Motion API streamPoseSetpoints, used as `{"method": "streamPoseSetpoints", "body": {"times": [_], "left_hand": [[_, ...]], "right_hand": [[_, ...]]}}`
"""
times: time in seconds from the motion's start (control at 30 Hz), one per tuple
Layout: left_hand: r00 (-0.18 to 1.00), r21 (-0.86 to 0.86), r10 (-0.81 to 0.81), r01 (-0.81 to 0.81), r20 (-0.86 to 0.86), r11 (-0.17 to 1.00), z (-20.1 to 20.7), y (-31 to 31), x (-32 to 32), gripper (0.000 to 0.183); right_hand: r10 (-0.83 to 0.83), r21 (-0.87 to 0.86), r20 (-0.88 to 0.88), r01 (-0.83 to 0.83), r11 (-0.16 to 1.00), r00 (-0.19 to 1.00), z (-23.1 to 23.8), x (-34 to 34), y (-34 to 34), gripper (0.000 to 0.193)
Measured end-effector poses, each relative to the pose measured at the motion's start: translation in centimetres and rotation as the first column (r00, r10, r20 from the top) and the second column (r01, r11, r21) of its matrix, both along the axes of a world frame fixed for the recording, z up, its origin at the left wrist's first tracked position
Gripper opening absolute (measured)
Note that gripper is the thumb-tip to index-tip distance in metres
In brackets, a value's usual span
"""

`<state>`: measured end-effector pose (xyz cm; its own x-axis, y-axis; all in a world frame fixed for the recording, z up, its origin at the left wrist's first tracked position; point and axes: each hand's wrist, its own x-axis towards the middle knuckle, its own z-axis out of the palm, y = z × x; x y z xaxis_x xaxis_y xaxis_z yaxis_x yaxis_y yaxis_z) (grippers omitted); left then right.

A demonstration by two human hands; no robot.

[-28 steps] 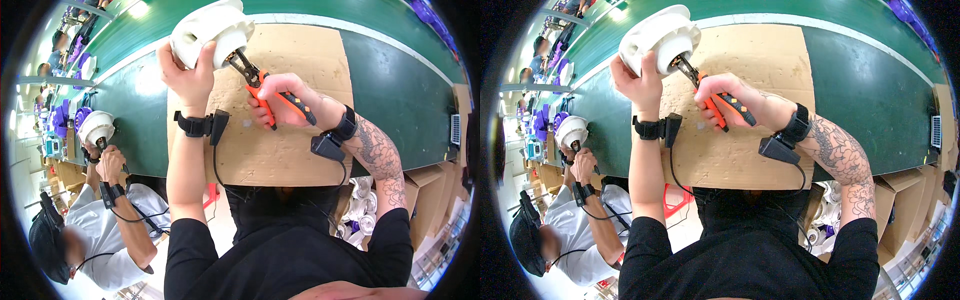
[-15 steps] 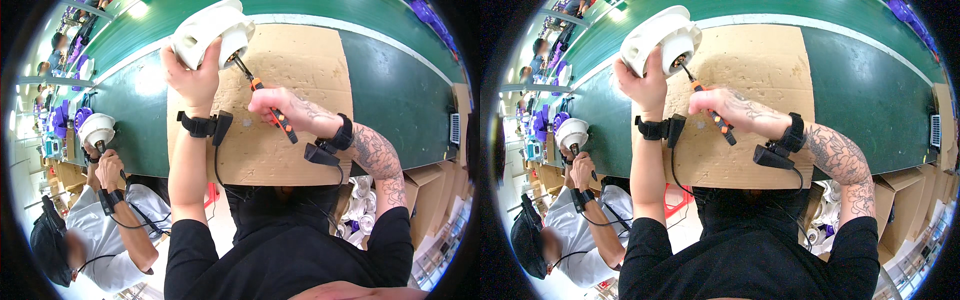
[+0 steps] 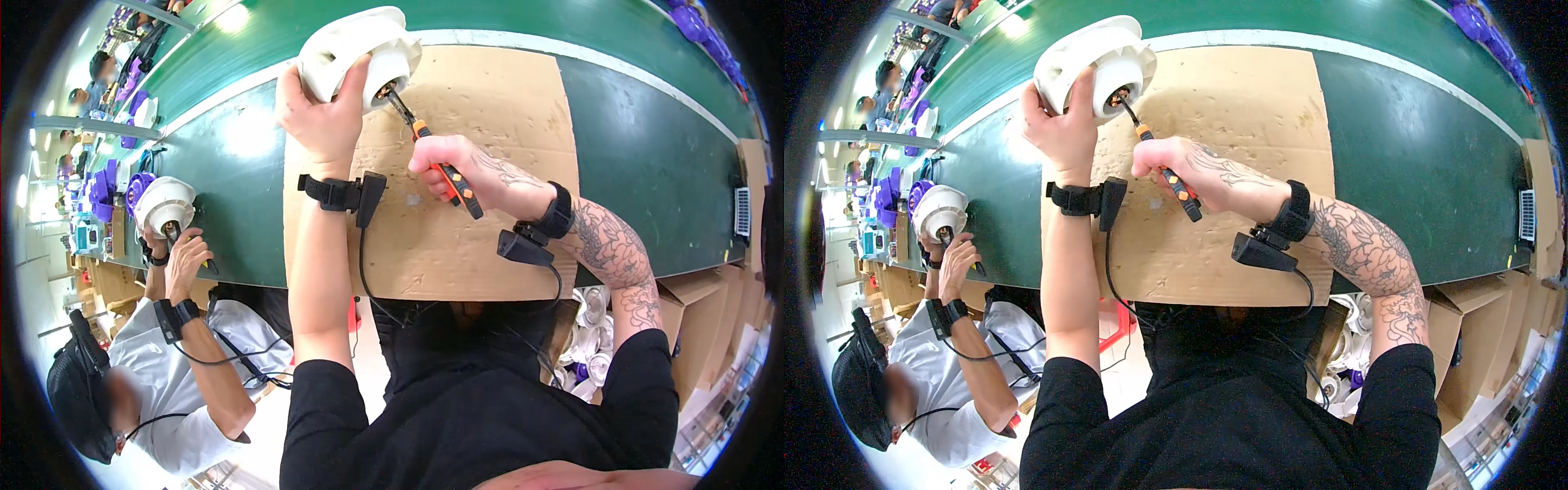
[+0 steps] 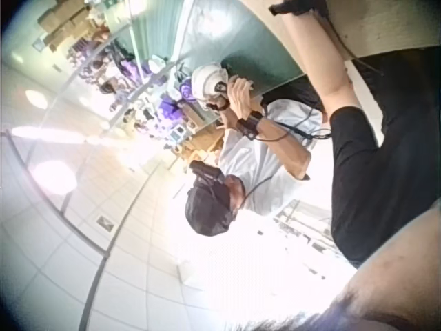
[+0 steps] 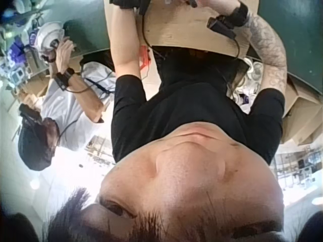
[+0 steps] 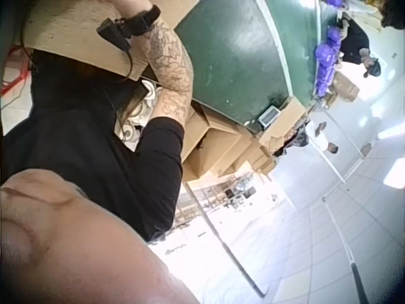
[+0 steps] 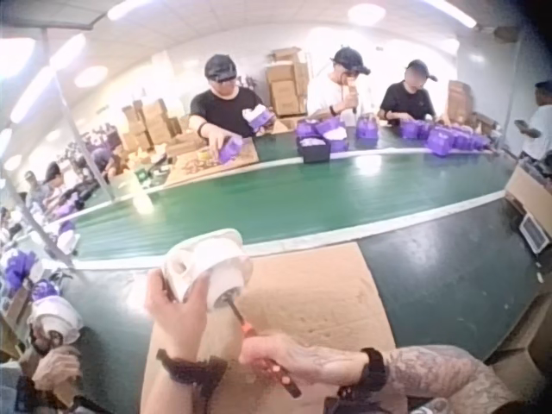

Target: The person uses pliers to manipulate and secure internal components within white plastic electrical housings. They repeatedly pick up a housing from a cardboard box, work on the internal wiring or terminals with the pliers, and place the finished unit onto the table.

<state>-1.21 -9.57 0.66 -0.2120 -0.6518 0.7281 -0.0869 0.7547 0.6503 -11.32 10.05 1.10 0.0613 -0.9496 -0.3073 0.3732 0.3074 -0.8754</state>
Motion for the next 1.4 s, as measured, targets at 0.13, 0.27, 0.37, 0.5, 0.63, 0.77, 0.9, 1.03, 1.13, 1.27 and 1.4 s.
{"method": "streamPoseSetpoints", "body": {"times": [0.13, 0.27, 0.37, 0.5, 0.63, 0.77, 0.9, 1.03, 1.13, 1.27, 1.4], "left_hand": [[0.995, 0.026, 0.06, -0.062, 0.074, 0.998, 0.4, 0.1, 0.3, 0.042], [0.999, 0.125, 0.003, -0.008, 0.035, 0.992, -0.2, 0.1, -0.2, 0.044], [0.998, 0.064, 0.045, -0.048, 0.045, 0.997, -0.4, -0.2, -0.6, 0.045], [0.994, -0.022, 0.106, -0.106, 0.029, 0.994, -0.6, -0.4, -0.5, 0.051], [0.982, 0.167, 0.099, -0.072, -0.162, 0.983, -0.1, -2.3, -0.1, 0.044], [0.713, 0.412, 0.152, 0.206, -0.684, 0.888, 1.3, -6.9, 3.6, 0.039], [0.705, 0.491, 0.097, 0.381, -0.702, 0.783, 1.5, -5.8, 3.7, 0.039], [0.852, 0.644, -0.028, 0.417, -0.523, 0.641, -0.3, -3.6, 1.2, 0.038], [0.88, 0.717, -0.073, 0.428, -0.47, 0.549, 0.8, -2.3, 1.9, 0.03], [0.934, 0.87, -0.148, 0.356, -0.324, 0.342, 2.6, 0.1, 2.7, 0.021], [0.903, 0.857, -0.122, 0.43, -0.413, 0.283, -0.9, -2.2, 1.5, 0.054]], "right_hand": [[-0.002, 0.119, 0.452, -0.059, 0.991, 0.892, -0.3, 0.3, -0.4, 0.028], [0.01, 0.116, 0.732, -0.139, 0.983, 0.681, 0.4, 0.6, -0.2, 0.03], [-0.143, 0.246, 0.461, 0.028, 0.969, 0.876, 0.6, 0.8, -0.5, 0.029], [-0.156, 0.254, 0.156, 0.113, 0.961, 0.975, 2.7, 1.3, 0.1, 0.02], [0.124, -0.069, 0.826, -0.119, 0.99, 0.549, 1.5, 2.9, 0.4, 0.039], [0.488, -0.437, 0.744, -0.219, 0.872, 0.457, 2.0, 10.6, 6.0, 0.045], [-0.062, -0.147, 0.514, 0.159, 0.976, 0.855, 6.5, 12.0, 8.9, 0.035], [-0.317, -0.245, -0.555, 0.214, 0.946, 0.769, 4.3, 3.2, 6.1, 0.038], [-0.084, 0.012, -0.964, 0.354, 0.935, 0.253, 5.6, -3.1, 1.7, 0.046], [0.028, 0.04, -0.999, 0.537, 0.843, 0.029, 3.8, -10.5, -2.0, 0.044], [0.122, 0.103, -0.992, 0.615, 0.782, 0.011, 4.5, -12.9, -5.2, 0.047]]}}
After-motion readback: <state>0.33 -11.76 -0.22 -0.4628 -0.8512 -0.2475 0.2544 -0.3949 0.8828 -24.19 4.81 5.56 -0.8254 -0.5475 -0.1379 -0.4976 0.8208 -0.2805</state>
